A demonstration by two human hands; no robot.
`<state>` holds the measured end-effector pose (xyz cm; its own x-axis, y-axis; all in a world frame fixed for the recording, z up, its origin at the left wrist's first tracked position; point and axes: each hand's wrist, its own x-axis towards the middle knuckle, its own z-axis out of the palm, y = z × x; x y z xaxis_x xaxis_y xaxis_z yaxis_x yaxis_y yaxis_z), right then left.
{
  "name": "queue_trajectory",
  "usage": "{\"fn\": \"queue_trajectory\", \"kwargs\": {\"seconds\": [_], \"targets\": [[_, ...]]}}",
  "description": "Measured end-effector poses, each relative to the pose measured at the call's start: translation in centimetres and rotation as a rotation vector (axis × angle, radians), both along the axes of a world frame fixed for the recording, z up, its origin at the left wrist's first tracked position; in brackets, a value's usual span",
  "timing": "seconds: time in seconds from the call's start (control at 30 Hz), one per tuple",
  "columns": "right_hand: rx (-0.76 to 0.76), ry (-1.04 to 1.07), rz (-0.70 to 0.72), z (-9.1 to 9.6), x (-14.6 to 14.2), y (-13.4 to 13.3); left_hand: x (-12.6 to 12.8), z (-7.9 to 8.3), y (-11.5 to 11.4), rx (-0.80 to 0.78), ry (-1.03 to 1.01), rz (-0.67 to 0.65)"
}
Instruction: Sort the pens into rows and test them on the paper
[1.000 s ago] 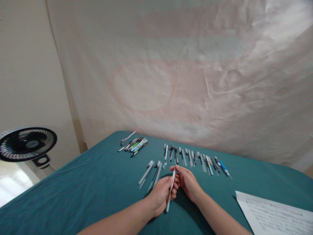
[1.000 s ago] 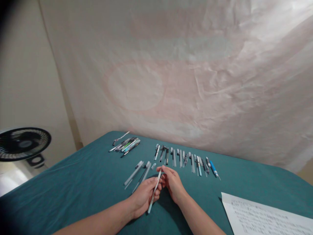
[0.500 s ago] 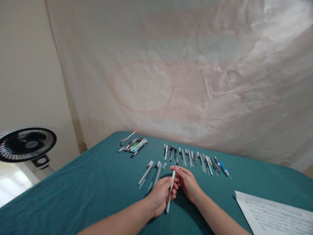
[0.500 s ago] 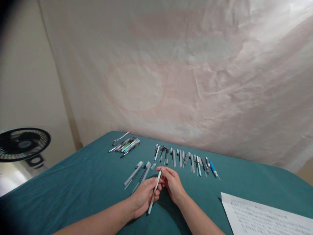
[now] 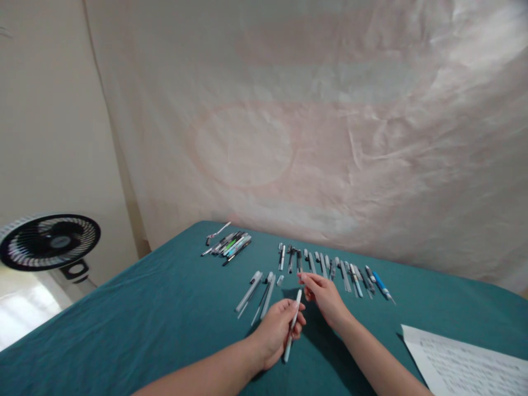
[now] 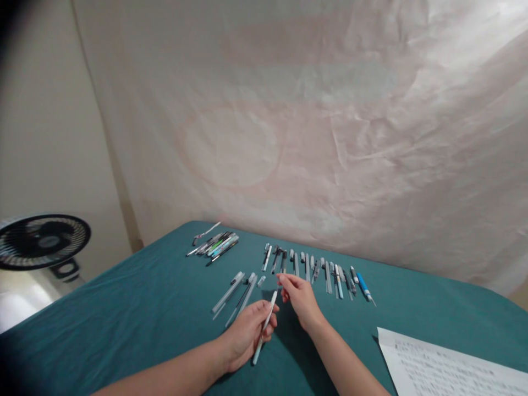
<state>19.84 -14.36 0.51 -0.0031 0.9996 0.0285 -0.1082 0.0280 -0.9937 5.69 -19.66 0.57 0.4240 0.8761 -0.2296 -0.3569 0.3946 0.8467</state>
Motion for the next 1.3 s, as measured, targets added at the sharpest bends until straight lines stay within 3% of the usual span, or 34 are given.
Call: {"fn": "queue_trajectory", "kwargs": {"seconds": [0.17, 0.4, 0.8, 0.93, 1.13, 1.3], "targets": [[0.137, -0.426, 0.015, -1.5, -1.4, 0.6, 0.2, 0.2, -0.5, 0.118, 0.026, 0.032], [0.378, -0.811, 0.071, -2.2, -4.3, 1.6, -0.1, 0.9, -0.9, 0.216, 0.053, 0.033], [0.368, -0.936, -0.024, -3.2, -5.0, 2.5, -0.3, 1.0, -0.8, 0.226, 0.062, 0.052], [0.353, -0.848, 0.009, -2.4, -4.9, 2.0, -0.3, 1.1, -0.7, 0.203, 0.051, 0.061], [0.140, -0.528, 0.006, -0.4, -3.0, 1.4, -0.4, 0.6, -0.5, 0.180, 0.039, 0.100], [-0.089, -0.088, 0.275, 2.2, -1.3, 0.0, -0.3, -0.2, -0.1, 0.159, 0.037, 0.166]]}}
